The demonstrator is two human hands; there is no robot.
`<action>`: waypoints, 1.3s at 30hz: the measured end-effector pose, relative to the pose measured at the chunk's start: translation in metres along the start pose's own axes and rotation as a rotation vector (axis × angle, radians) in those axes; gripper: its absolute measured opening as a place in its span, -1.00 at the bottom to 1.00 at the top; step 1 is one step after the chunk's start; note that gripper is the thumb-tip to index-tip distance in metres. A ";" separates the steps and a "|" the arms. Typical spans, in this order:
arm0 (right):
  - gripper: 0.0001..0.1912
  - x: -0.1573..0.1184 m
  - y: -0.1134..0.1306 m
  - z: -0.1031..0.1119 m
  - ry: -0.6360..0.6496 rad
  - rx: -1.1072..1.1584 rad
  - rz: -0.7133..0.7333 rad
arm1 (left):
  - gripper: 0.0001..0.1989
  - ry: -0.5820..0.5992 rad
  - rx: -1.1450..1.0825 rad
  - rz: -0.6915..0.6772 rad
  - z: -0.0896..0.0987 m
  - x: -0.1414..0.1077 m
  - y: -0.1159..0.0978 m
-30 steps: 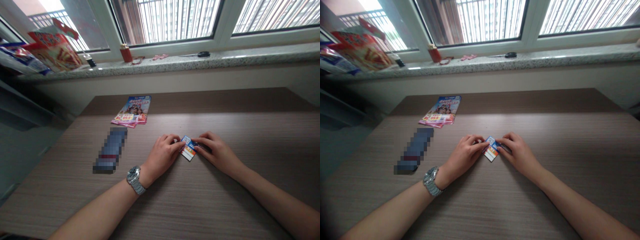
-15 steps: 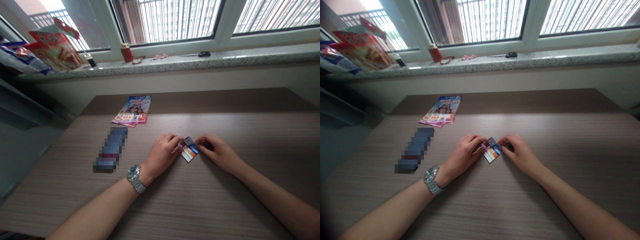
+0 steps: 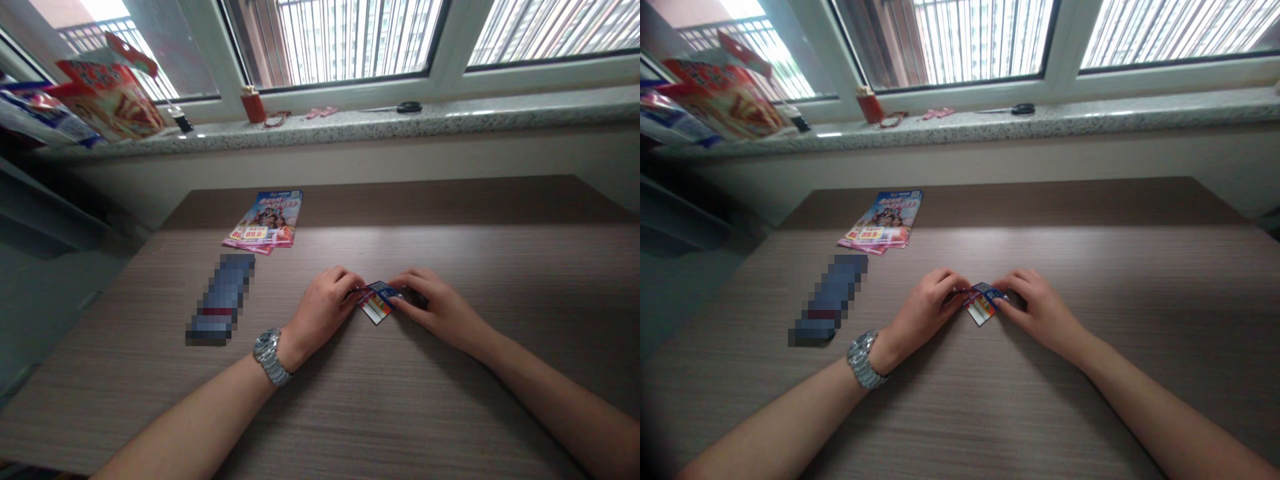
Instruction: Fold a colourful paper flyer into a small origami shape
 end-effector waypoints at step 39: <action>-0.68 -0.002 0.006 0.005 0.162 -0.193 0.362 | -0.73 0.098 0.217 -0.268 0.013 -0.004 -0.004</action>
Point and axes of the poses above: each hand's wrist, its own x-axis towards the middle knuckle, its own z-axis out of the back of the hand, y = z × x, the point moved 2 cm from there along x, towards the middle knuckle, and after that the axes turned 12 degrees about z, right-handed, at the moved point
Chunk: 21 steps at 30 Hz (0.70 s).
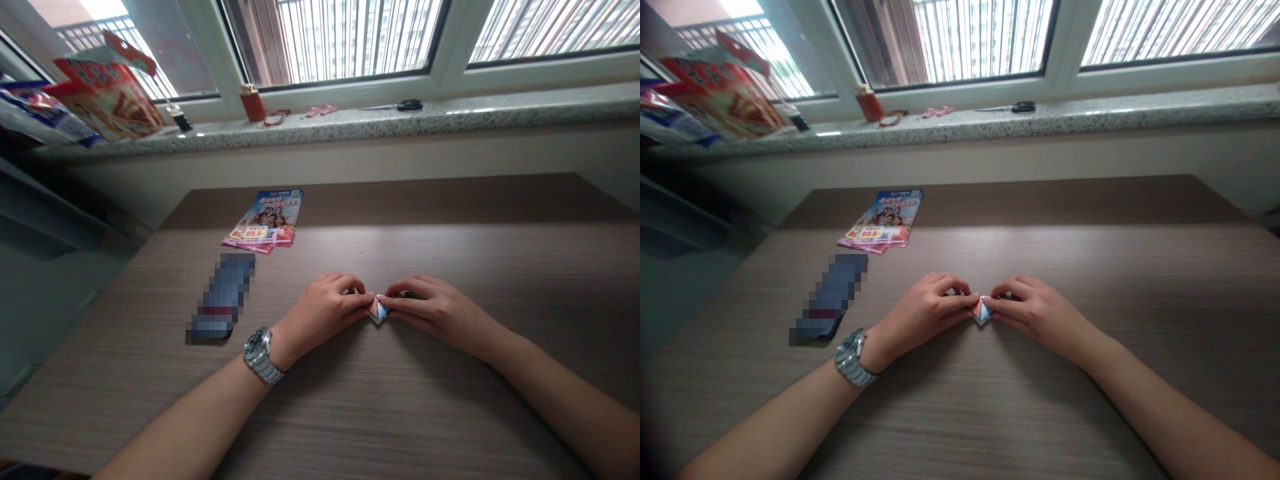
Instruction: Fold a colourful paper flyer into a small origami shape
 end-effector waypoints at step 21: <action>-0.80 0.008 0.009 -0.014 -0.139 0.049 -0.225 | -0.75 0.037 0.030 -0.011 0.002 0.000 -0.004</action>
Point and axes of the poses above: each hand's wrist, its own x-axis towards the middle knuckle, its own z-axis out of the back of the hand, y = z × x, the point moved 2 cm from there along x, towards the middle knuckle, and after that the axes turned 12 degrees about z, right-handed, at the moved point
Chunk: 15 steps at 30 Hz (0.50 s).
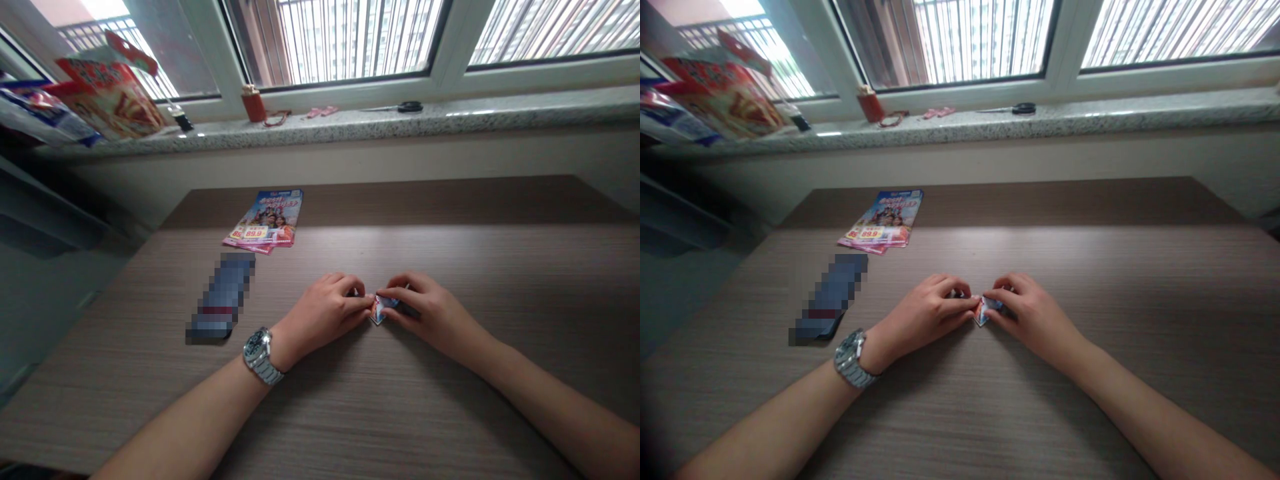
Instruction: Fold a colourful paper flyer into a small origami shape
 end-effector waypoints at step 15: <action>-0.87 0.001 0.000 -0.001 0.040 0.101 -0.085 | -0.86 -0.088 -0.193 0.151 -0.005 0.002 0.002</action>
Point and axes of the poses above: each hand's wrist, its own x-axis towards the middle knuckle, its own z-axis out of the back of the hand, y = z × x, the point moved 2 cm from there along x, towards the middle knuckle, and after that the axes turned 12 degrees about z, right-handed, at the moved point
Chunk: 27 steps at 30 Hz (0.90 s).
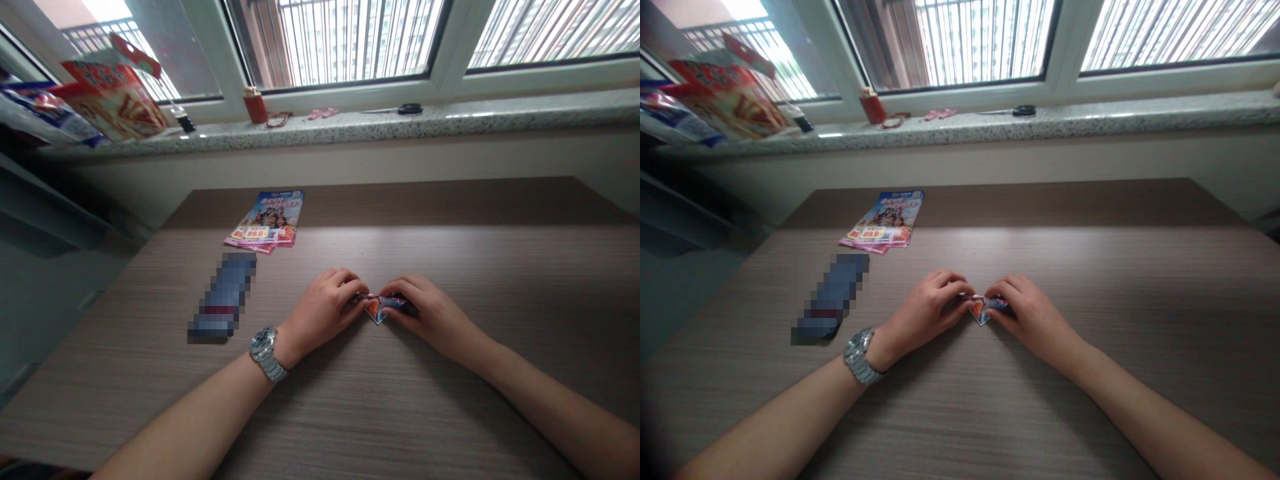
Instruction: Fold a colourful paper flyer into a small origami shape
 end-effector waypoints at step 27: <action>-0.77 0.004 0.022 0.002 -0.099 0.521 -0.328 | -0.64 -0.044 -0.746 0.187 -0.004 -0.004 -0.009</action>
Point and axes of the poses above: each hand's wrist, its own x-axis towards the middle knuckle, its own z-axis out of the back of the hand, y = z × x, the point moved 2 cm from there along x, towards the middle knuckle, and after that the axes turned 12 degrees about z, right-handed, at the moved point
